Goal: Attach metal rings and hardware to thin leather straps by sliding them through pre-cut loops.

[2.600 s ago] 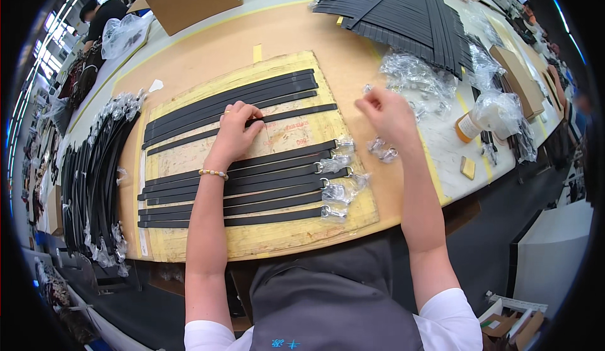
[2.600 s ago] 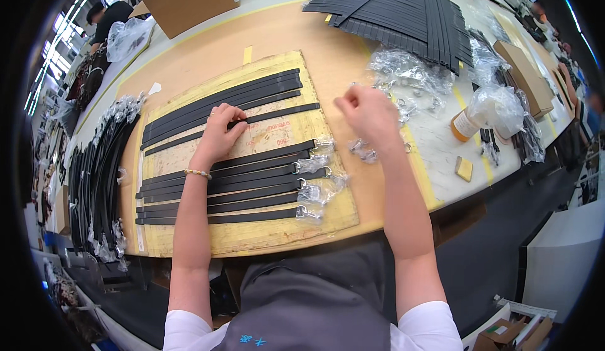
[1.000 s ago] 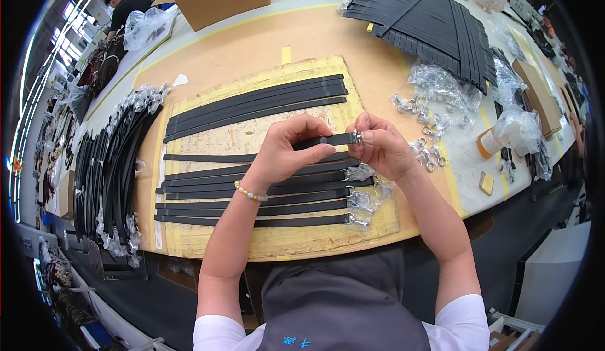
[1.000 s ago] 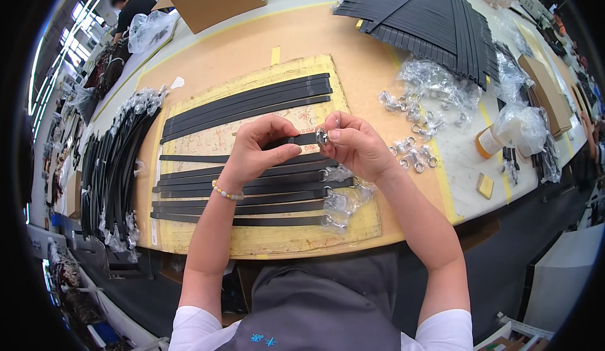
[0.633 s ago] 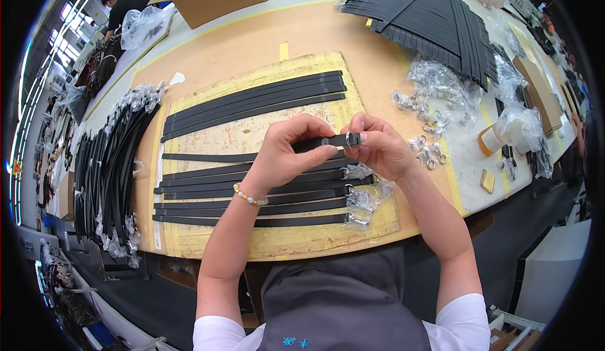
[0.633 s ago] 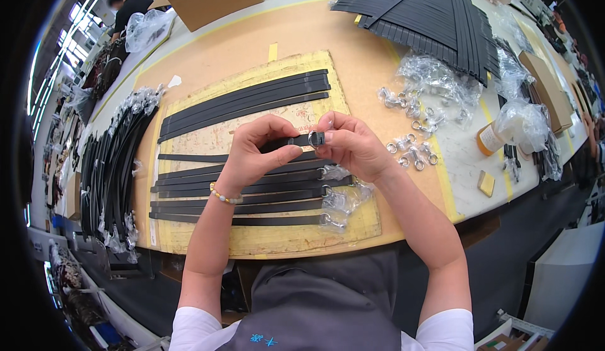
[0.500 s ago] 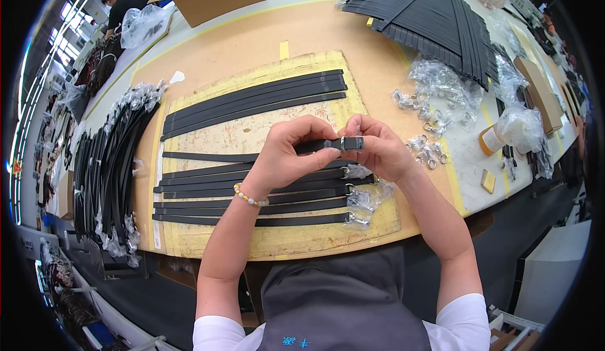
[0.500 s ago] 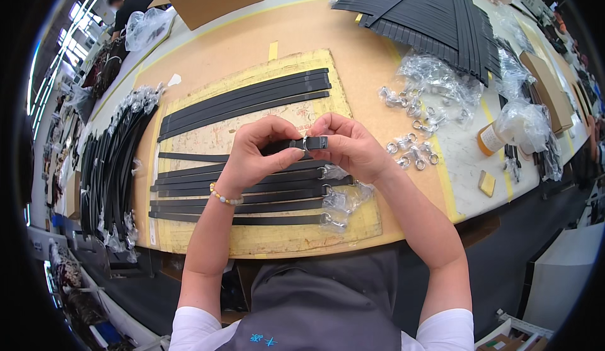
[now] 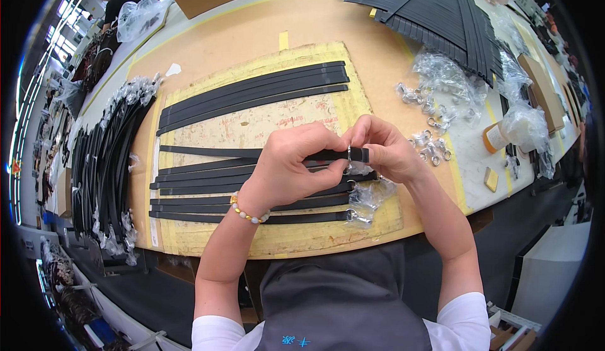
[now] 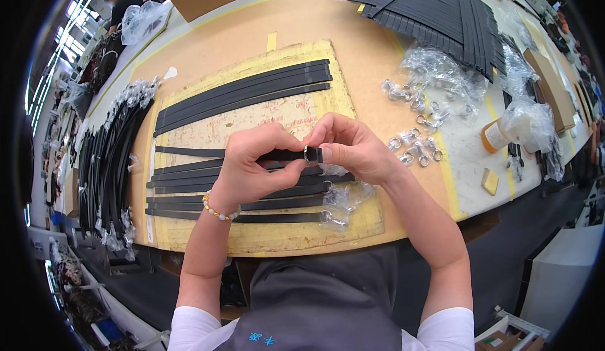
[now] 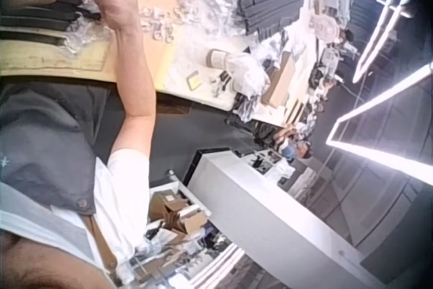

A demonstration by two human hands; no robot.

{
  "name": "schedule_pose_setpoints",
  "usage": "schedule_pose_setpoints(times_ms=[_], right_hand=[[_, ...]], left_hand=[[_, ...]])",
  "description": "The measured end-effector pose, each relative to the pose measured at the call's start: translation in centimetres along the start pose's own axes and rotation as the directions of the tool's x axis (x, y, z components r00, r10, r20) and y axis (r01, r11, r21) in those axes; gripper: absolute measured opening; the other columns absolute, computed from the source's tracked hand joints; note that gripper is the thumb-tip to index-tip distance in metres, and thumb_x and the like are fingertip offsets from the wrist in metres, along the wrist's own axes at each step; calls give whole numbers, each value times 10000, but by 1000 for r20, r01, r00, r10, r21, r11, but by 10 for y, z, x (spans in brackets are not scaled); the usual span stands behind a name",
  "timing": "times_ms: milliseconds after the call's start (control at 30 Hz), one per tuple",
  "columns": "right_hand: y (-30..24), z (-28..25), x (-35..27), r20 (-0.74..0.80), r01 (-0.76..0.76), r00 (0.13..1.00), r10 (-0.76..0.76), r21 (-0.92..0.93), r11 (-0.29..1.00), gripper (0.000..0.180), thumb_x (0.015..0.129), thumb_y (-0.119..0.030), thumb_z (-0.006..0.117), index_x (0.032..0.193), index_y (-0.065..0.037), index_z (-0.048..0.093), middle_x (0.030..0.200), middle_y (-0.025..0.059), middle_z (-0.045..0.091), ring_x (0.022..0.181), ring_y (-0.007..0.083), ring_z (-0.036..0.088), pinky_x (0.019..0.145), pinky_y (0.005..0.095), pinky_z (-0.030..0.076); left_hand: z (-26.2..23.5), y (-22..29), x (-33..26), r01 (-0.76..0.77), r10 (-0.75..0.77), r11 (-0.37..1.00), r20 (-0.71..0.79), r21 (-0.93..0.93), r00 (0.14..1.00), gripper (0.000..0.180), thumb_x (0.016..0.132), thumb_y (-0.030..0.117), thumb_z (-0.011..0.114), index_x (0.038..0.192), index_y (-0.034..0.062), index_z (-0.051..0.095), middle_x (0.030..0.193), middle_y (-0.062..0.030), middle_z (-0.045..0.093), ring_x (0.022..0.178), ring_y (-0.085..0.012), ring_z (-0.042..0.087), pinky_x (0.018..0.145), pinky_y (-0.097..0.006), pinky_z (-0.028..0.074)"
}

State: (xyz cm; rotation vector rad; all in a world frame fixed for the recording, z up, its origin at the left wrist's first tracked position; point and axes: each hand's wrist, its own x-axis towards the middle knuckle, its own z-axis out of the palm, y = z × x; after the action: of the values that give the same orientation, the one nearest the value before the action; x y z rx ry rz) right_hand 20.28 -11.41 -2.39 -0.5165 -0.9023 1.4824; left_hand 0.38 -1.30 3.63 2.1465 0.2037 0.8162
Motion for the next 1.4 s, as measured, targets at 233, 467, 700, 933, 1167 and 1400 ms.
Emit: schedule_pose_setpoints(times_ms=[233, 467, 700, 933, 1167, 1400], right_hand=[[-10, 14, -4, -180, -198, 970, 163, -202, 959, 190, 919, -111, 733, 1060, -9, 657, 962, 16, 684, 845, 68, 646, 770, 236, 536], [1, 18, -3, -349, -254, 936, 39, -596, 762, 164, 921, -128, 718, 1009, 6, 682, 821, -29, 652, 728, 27, 575, 624, 194, 443], [-6, 17, -3, -300, -247, 942, 149, -321, 914, 163, 954, -159, 713, 987, -7, 666, 835, -16, 649, 733, 36, 575, 644, 205, 463], [-7, 16, -2, -260, -244, 951, 167, -302, 922, 208, 963, -204, 729, 995, -10, 662, 844, -16, 644, 743, 44, 579, 658, 211, 476], [-7, 17, -3, -261, -243, 952, 158, -334, 911, 199, 968, -192, 724, 967, -13, 638, 820, -26, 621, 734, 42, 571, 647, 212, 468], [-4, 14, -3, -274, -245, 951, 140, -397, 885, 199, 968, -193, 722, 958, -13, 637, 817, -29, 626, 718, 28, 564, 626, 206, 463]], left_hand=[[5, -5, -2, -68, 61, 973, 39, 223, 997, 165, 740, 81, 801, 866, 76, 694, 735, -68, 647, 622, -226, 653, 534, -327, 513], [15, -15, -5, -18, 2, 972, 69, 233, 998, 236, 755, 84, 789, 946, 56, 654, 809, -98, 668, 693, -266, 669, 608, -352, 543], [6, -12, 0, 113, -124, 987, 96, 111, 988, 235, 743, 43, 759, 905, 10, 593, 808, -152, 660, 744, -292, 685, 680, -350, 554], [3, -13, 0, 152, -163, 983, 103, 105, 981, 217, 741, 31, 749, 888, 5, 591, 799, -150, 657, 721, -291, 671, 669, -351, 548], [6, -16, -1, 130, -143, 984, 97, 126, 985, 235, 724, 36, 769, 888, 5, 604, 782, -113, 656, 707, -226, 662, 653, -316, 552], [9, -21, -3, 92, -106, 982, 84, 164, 991, 233, 728, 29, 777, 895, 5, 617, 778, -81, 667, 716, -158, 673, 641, -277, 561]])
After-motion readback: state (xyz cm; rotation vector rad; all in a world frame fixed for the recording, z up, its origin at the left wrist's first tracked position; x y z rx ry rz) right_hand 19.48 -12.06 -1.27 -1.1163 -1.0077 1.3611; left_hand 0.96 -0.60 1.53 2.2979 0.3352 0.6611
